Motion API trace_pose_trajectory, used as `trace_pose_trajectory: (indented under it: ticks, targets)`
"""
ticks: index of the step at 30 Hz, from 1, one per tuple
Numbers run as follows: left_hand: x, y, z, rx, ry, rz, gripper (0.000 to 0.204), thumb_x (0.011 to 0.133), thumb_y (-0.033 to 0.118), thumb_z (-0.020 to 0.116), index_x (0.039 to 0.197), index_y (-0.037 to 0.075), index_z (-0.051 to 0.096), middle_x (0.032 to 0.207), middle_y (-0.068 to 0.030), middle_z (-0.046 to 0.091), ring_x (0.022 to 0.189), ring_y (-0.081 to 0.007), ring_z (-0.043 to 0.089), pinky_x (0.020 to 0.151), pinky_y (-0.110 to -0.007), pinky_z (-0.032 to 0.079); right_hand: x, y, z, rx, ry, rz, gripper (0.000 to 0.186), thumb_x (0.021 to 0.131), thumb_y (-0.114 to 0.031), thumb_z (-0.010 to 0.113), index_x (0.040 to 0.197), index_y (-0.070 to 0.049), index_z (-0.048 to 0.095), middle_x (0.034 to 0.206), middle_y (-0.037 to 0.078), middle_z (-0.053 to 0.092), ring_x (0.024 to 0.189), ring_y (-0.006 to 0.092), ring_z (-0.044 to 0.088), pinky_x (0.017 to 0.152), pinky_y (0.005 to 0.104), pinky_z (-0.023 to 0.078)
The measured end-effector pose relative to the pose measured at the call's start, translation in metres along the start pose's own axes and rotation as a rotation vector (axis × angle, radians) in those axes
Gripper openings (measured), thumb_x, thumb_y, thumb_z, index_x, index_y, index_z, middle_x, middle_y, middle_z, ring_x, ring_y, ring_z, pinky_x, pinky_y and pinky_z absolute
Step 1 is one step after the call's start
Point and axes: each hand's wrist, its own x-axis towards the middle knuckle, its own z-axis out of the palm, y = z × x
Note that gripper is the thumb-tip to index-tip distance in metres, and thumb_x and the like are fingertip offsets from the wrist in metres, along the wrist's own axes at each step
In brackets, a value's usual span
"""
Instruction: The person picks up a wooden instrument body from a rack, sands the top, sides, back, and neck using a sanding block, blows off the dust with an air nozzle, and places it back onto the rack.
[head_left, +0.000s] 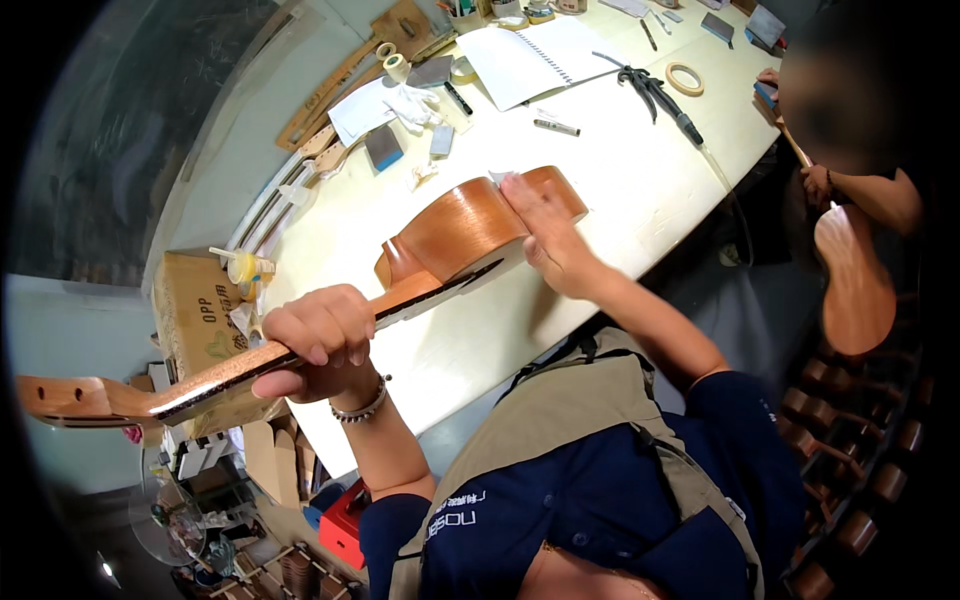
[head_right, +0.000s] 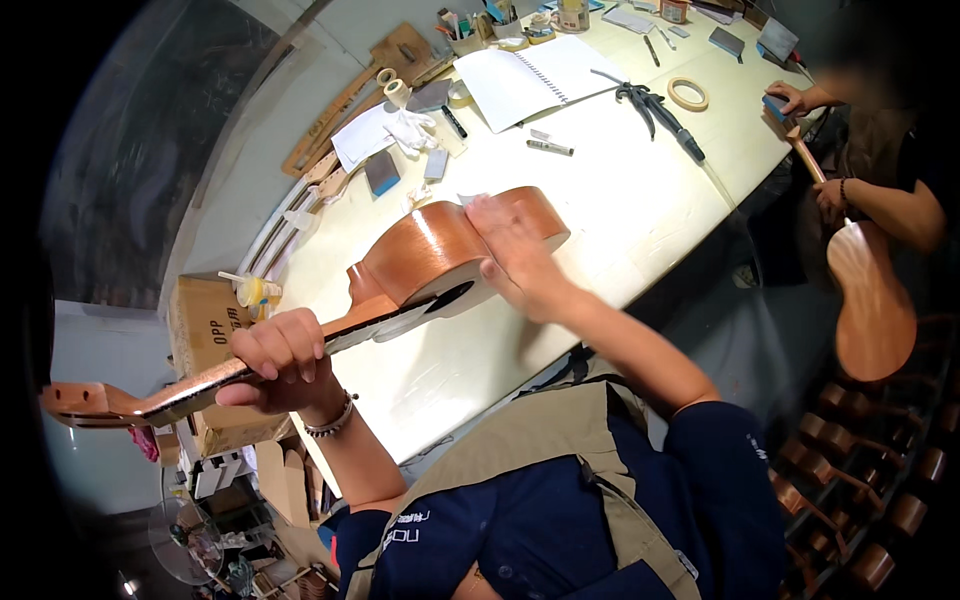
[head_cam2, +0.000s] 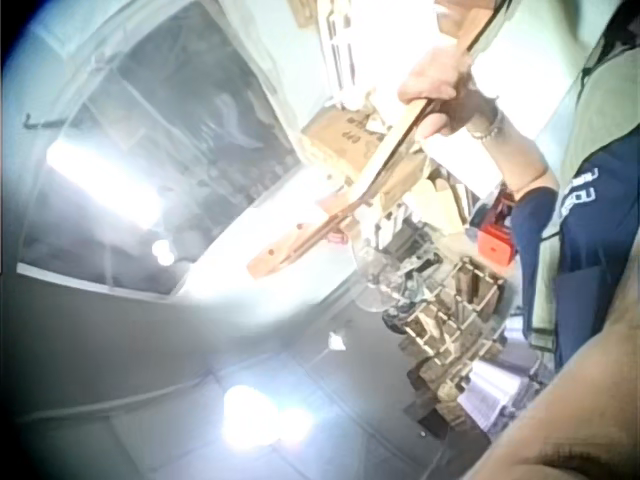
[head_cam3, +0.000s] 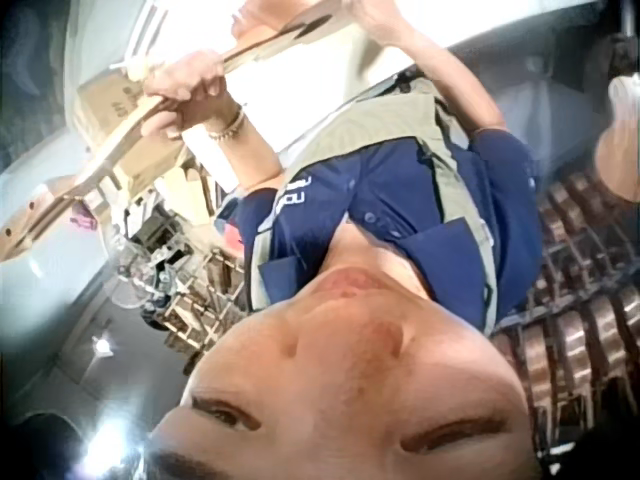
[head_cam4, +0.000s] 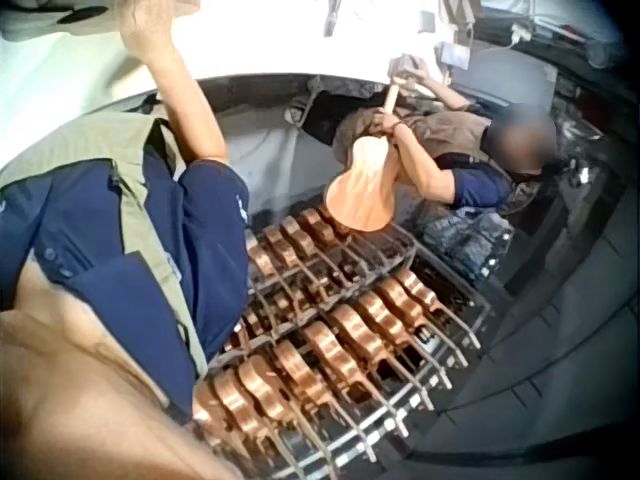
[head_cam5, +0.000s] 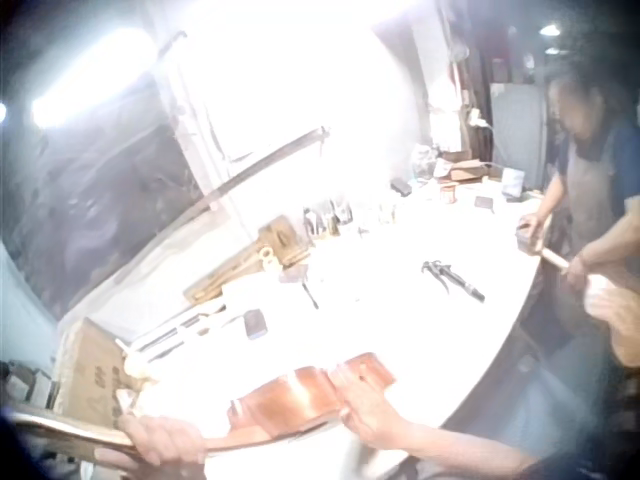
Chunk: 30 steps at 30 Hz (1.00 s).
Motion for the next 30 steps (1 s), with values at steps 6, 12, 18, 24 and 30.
trace_pose_trajectory:
  ticks: [6,12,18,24,30]
  targets:
    - [0.018,-0.013,0.019,0.123,-0.010,-0.087,0.048,0.089,0.054,0.046,0.076,0.008,0.046,0.057,-0.0011,0.045,0.044,-0.0132,0.041,0.053,-0.030,0.041,0.062,-0.094,-0.025,-0.479,-0.343,-0.354,0.073,0.086,-0.046,0.052,0.140,-0.002,0.027,0.145,0.017,0.027,0.135,0.0296,0.026,0.112,0.0430,0.016]
    - [-0.010,0.005,-0.003,0.040,0.114,-0.012,0.037,0.090,0.044,0.053,0.076,0.010,0.046,0.056,0.0007,0.045,0.046,-0.0124,0.045,0.057,-0.029,0.042,0.049,-0.024,0.000,0.195,-0.166,-0.029,0.069,0.091,-0.042,0.045,0.142,-0.002,0.023,0.147,0.017,0.024,0.136,0.0304,0.022,0.113,0.0437,0.012]
    - [-0.066,0.034,-0.030,-0.051,0.200,0.048,0.035,0.086,0.039,0.062,0.071,0.012,0.047,0.054,0.0015,0.049,0.045,-0.0107,0.050,0.058,-0.025,0.043,0.015,0.023,-0.012,-0.470,-0.226,0.142,0.063,0.091,-0.034,0.046,0.142,-0.005,0.024,0.148,0.012,0.025,0.138,0.0283,0.020,0.113,0.0455,0.008]
    - [-0.105,0.054,-0.047,-0.079,0.487,0.076,0.032,0.084,0.037,0.065,0.072,0.012,0.049,0.053,0.0030,0.045,0.046,-0.0094,0.047,0.058,-0.024,0.041,0.029,-0.008,0.010,-0.422,-0.261,-0.111,0.065,0.088,-0.045,0.048,0.139,-0.007,0.033,0.145,0.011,0.032,0.137,0.0295,0.022,0.111,0.0481,0.014]
    - [-0.146,0.022,-0.060,0.454,1.823,0.021,0.026,0.085,0.030,0.060,0.089,0.008,0.047,0.082,-0.0034,0.049,0.071,-0.0182,0.053,0.074,-0.031,0.048,0.054,-0.065,0.068,-0.420,-0.330,-0.247,0.068,0.082,-0.049,0.055,0.132,-0.005,0.042,0.137,0.012,0.041,0.130,0.0328,0.032,0.108,0.0492,0.020]
